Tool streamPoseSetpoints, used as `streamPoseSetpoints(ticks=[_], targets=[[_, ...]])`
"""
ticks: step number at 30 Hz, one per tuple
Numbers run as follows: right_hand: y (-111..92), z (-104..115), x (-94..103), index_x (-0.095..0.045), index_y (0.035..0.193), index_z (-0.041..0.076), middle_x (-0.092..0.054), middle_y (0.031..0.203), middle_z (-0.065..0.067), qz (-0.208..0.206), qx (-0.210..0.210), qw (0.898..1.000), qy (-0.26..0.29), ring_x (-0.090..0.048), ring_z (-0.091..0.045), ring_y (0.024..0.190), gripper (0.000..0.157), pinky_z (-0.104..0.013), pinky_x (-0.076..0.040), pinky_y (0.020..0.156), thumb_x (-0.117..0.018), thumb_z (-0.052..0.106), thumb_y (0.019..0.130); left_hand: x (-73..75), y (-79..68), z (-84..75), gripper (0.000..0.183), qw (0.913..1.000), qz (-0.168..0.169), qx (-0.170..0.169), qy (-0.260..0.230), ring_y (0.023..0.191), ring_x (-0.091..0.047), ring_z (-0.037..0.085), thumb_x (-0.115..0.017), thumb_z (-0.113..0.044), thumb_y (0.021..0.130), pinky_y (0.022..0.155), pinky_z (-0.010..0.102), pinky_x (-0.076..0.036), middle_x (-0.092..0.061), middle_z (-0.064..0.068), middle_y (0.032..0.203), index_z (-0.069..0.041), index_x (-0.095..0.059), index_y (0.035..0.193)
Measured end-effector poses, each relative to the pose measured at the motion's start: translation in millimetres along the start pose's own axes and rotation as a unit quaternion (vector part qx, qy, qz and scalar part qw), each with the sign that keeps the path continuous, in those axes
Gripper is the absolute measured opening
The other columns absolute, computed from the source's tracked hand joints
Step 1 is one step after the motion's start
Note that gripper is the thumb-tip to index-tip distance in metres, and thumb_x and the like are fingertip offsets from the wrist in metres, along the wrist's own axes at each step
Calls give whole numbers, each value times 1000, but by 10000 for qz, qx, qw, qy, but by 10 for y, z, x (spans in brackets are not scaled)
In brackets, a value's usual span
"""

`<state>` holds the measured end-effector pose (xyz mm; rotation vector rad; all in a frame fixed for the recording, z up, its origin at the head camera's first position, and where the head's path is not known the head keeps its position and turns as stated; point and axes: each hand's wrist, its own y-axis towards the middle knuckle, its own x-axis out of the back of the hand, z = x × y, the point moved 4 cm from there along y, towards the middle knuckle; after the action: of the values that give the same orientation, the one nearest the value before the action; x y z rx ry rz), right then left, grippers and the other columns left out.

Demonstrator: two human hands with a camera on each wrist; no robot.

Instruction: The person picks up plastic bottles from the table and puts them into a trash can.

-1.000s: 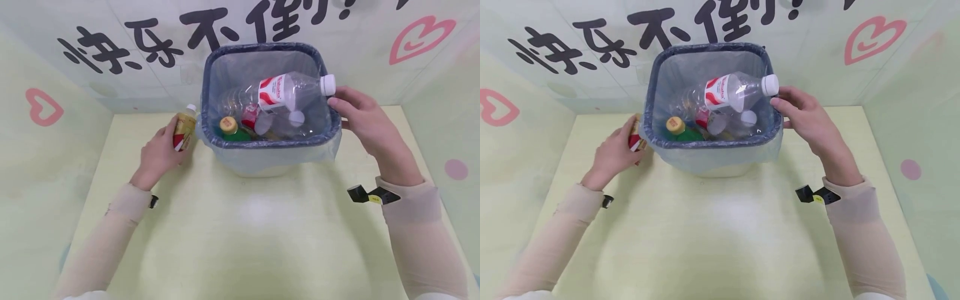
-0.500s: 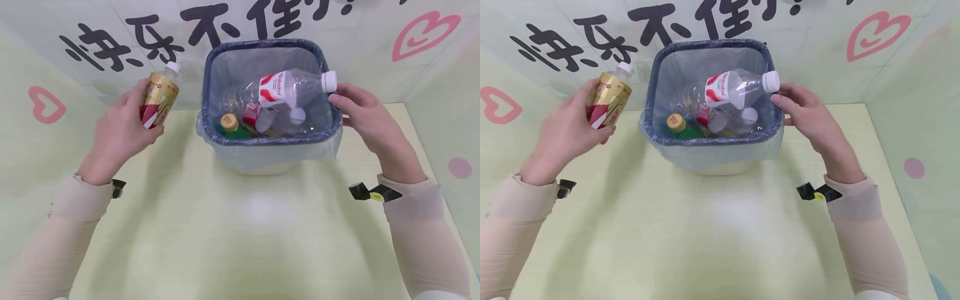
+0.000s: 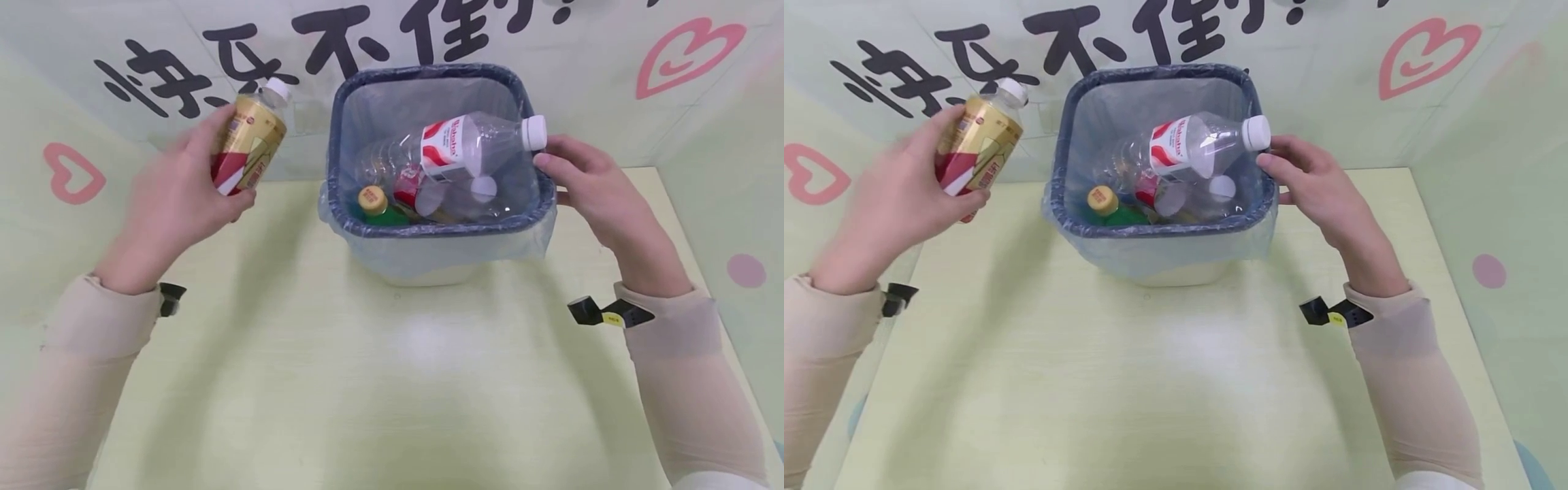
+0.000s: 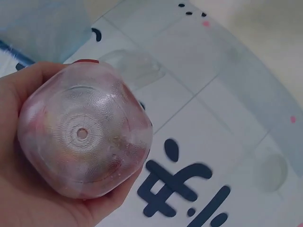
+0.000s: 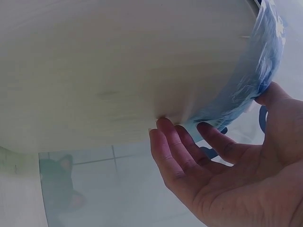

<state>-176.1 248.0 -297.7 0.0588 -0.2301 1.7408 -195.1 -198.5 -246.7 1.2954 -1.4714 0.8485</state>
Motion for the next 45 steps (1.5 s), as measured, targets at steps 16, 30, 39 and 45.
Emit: streamPoseSetpoints(ticks=[16, 30, 39, 45], targets=[[-3, 9, 2, -57, 134, 11, -60, 119, -4, 51, 51, 9999, 70, -60, -16, 100, 39, -21, -51, 83, -59, 29, 100, 380, 129, -183, 98, 9981, 139, -463, 389, 105, -52, 43, -75, -17, 82, 78, 55, -43, -51, 26, 135, -26, -17, 161], [-6, 15, 13, -56, 136, 12, -59, 120, -3, 25, 18, 9999, -136, -59, -15, 100, 39, -21, -51, 83, -58, 30, 101, 553, 222, -377, 96, 9954, -70, -843, 449, 105, -50, 41, -73, -18, 80, 77, 52, -41, -54, 26, 128, -28, -20, 160], [5, 40, 1, -58, 134, 13, -60, 118, -2, -31, 29, 10000, -81, -58, -15, 98, 37, -22, -52, 81, -60, 28, 100, 616, 339, -554, 98, 9919, 218, -1150, 492, 107, -50, 40, -74, -19, 82, 76, 49, -44, -53, 22, 131, -34, -17, 160], [-4, 48, 7, -58, 135, 14, -59, 119, -2, 2, 35, 9999, -161, -57, -16, 100, 37, -22, -51, 82, -59, 29, 101, 620, 380, -646, 100, 9908, 254, -1240, 476, 114, -47, 39, -76, -19, 83, 83, 64, -48, -50, 21, 140, -35, -14, 160]])
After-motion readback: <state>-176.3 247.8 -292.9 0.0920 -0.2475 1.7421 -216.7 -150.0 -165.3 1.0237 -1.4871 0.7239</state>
